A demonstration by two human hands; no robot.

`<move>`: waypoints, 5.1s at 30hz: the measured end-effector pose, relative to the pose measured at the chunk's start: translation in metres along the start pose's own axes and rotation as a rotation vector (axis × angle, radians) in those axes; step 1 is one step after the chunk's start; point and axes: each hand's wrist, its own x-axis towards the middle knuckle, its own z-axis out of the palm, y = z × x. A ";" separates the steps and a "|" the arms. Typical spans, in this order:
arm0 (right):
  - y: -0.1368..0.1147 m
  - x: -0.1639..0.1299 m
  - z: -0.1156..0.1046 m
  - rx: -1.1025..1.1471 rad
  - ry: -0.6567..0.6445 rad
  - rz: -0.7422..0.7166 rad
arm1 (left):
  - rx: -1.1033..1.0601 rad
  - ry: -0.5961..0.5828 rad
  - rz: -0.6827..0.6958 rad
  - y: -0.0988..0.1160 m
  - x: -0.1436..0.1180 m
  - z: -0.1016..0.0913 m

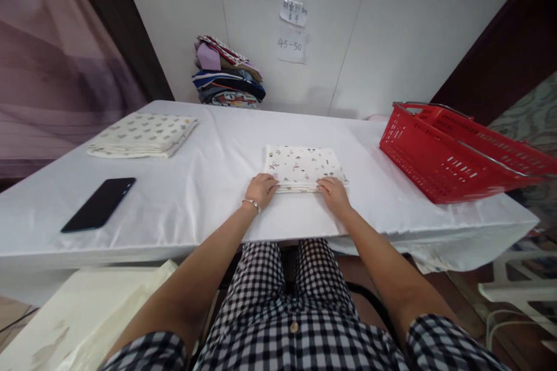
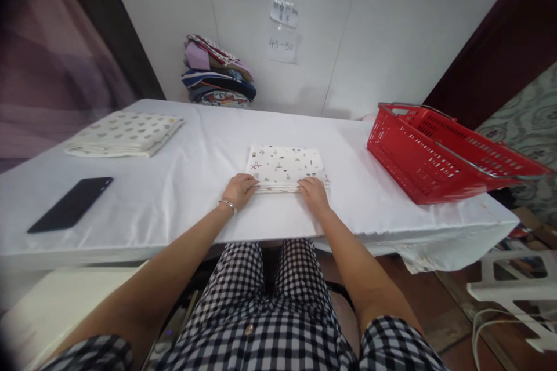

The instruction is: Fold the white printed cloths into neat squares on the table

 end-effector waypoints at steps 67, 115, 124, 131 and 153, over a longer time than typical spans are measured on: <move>0.040 -0.015 -0.019 0.548 0.343 0.749 | -0.176 0.123 0.090 0.032 0.017 0.033; 0.041 0.015 -0.061 0.657 -0.191 1.033 | -0.220 0.120 0.035 0.032 0.020 0.033; 0.028 0.021 -0.066 0.772 -0.157 1.027 | -0.220 0.123 0.032 0.031 0.020 0.033; 0.034 0.011 -0.062 0.742 -0.277 1.130 | -0.228 0.116 0.031 0.032 0.021 0.033; 0.029 0.017 -0.056 0.796 -0.131 1.083 | -0.180 0.120 0.025 0.031 0.021 0.032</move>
